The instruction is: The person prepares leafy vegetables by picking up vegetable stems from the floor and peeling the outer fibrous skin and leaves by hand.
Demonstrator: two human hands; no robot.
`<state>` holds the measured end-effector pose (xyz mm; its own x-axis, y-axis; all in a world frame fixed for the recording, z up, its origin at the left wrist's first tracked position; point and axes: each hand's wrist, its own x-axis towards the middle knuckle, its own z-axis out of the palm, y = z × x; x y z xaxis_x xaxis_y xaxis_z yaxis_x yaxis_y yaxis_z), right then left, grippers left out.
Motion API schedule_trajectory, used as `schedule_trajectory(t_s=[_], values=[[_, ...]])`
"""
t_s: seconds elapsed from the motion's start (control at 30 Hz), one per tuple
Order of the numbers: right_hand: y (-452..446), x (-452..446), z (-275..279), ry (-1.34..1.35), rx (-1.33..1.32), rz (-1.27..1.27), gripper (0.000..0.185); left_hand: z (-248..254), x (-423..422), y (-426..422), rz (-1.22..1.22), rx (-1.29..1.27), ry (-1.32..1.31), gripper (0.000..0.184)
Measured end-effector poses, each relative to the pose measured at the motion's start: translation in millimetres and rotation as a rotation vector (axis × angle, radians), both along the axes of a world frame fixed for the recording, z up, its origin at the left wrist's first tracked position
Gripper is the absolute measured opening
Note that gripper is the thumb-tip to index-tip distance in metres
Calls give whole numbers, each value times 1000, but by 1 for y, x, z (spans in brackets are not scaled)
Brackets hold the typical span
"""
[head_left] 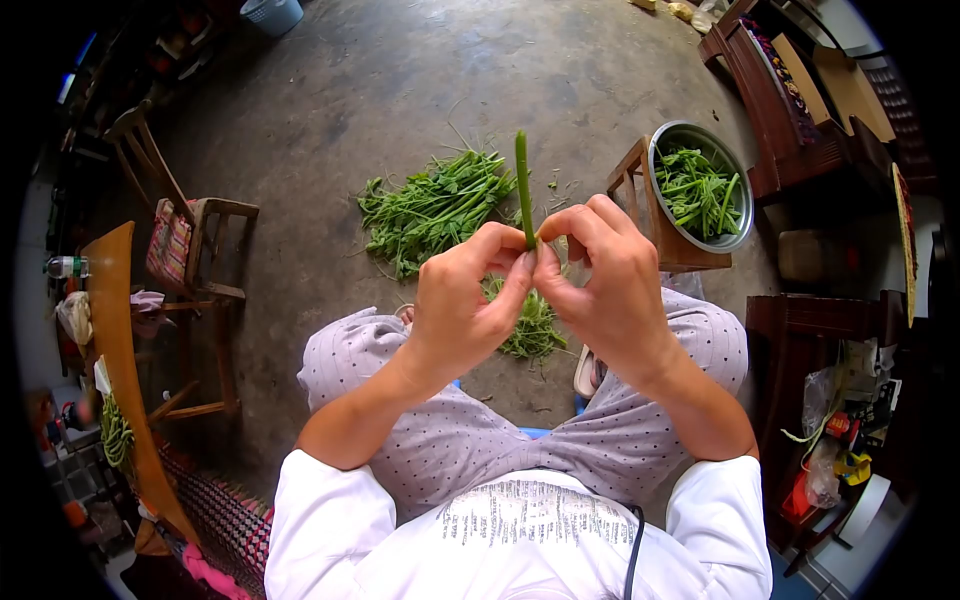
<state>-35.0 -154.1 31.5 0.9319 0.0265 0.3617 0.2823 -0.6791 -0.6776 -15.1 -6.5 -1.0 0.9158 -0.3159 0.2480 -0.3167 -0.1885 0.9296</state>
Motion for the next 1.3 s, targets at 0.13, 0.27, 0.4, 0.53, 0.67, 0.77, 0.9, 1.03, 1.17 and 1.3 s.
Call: schedule_trajectory(t_s=[0.13,0.27,0.4,0.53,0.67,0.77,0.9,1.03,1.17,1.3], values=[[-9,5,3,155,135,31,14,0,2,4,-85,-117,163,11],[-23,12,2,491,784,144,14,-9,3,9,-207,-279,425,16],[-52,25,1,440,1335,263,21,-8,5,15,-345,-313,567,16],[-108,38,16,108,1591,387,24,-5,5,19,-340,-401,634,18],[-131,32,31,-31,1457,251,22,-3,8,26,-288,-503,760,19],[-114,24,11,196,1418,118,19,-5,11,28,-249,-527,784,20],[-56,10,2,447,824,236,10,-6,12,26,-212,-598,765,20],[-19,0,-15,318,561,209,11,-2,10,22,-176,-596,729,19],[-13,1,-4,399,454,163,10,-5,9,19,-209,-590,658,20],[-11,3,-12,358,427,155,11,-1,7,16,-172,-505,528,21]])
